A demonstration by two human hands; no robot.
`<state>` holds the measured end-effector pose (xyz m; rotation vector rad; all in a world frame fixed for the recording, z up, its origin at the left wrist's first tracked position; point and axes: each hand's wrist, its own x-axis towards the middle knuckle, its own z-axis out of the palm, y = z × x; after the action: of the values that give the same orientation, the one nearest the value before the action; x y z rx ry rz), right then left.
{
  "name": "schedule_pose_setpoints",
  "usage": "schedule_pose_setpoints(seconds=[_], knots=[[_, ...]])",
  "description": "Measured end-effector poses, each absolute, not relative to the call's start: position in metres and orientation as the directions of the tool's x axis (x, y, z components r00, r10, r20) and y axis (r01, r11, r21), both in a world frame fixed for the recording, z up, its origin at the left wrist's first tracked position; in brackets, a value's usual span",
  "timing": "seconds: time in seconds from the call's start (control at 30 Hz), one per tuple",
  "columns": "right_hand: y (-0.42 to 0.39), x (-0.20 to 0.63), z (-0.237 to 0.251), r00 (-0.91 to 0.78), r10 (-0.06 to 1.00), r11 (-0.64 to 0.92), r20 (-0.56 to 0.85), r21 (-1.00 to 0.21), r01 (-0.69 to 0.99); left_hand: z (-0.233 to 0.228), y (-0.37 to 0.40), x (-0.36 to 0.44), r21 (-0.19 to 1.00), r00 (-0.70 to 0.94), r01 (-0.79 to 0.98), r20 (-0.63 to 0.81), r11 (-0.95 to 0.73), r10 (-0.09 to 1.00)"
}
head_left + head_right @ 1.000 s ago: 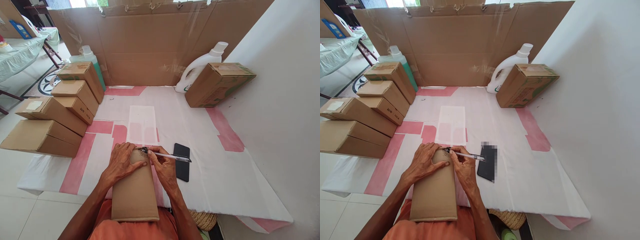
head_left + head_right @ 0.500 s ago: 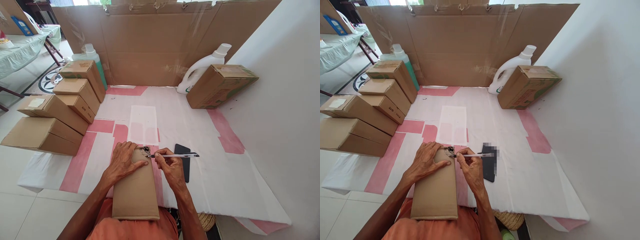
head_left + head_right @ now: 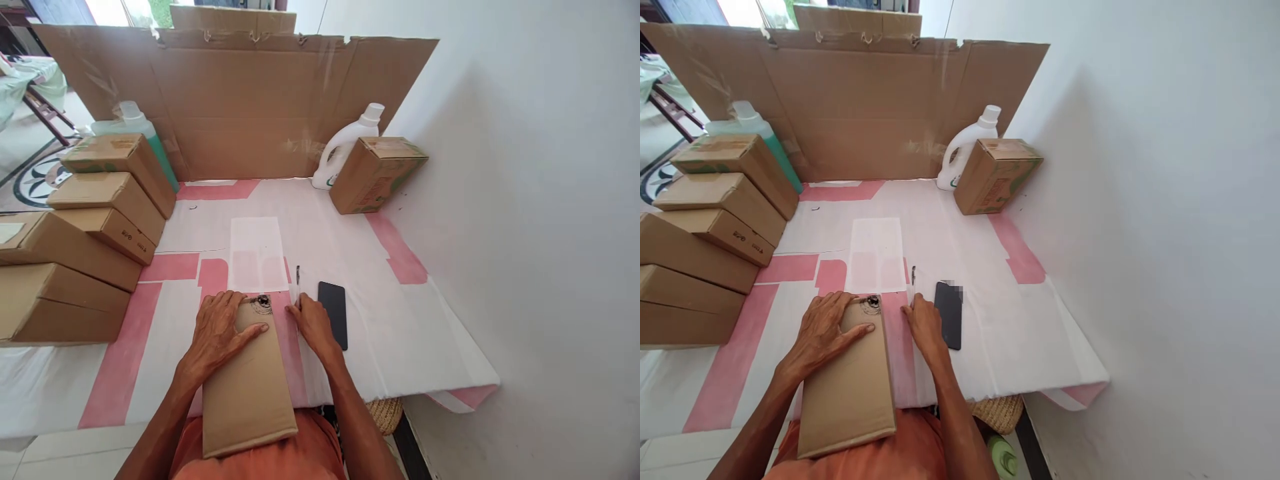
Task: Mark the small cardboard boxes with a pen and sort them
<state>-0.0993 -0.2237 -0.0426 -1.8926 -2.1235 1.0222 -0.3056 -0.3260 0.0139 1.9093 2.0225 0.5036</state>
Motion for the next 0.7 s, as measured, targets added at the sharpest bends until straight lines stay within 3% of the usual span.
schedule_pose_setpoints(seconds=[0.23, 0.37, 0.47, 0.57, 0.7], knots=[[-0.243, -0.106, -0.04, -0.155, 0.917, 0.001, -0.368, -0.387, 0.922, 0.01, -0.324, -0.309, 0.448, -0.042, 0.893, -0.013, 0.043, 0.999], [-0.253, -0.084, -0.032, -0.081, 0.955, -0.029, -0.285, -0.362, 0.932, 0.01, -0.325, -0.308, 0.448, -0.056, 0.892, -0.01, 0.055, 0.998], [-0.262, -0.061, -0.033, 0.072, 0.974, -0.143, -0.215, -0.334, 0.932, 0.01, -0.326, -0.308, 0.462, -0.058, 0.885, 0.007, 0.049, 0.998], [-0.263, -0.044, -0.042, 0.192, 0.954, -0.268, -0.229, -0.369, 0.89, 0.01, -0.327, -0.309, 0.48, -0.057, 0.876, 0.015, 0.043, 0.998], [-0.254, -0.033, -0.057, 0.244, 0.922, -0.374, -0.302, -0.524, 0.765, 0.012, -0.327, -0.308, 0.493, -0.061, 0.869, 0.003, 0.052, 0.998]])
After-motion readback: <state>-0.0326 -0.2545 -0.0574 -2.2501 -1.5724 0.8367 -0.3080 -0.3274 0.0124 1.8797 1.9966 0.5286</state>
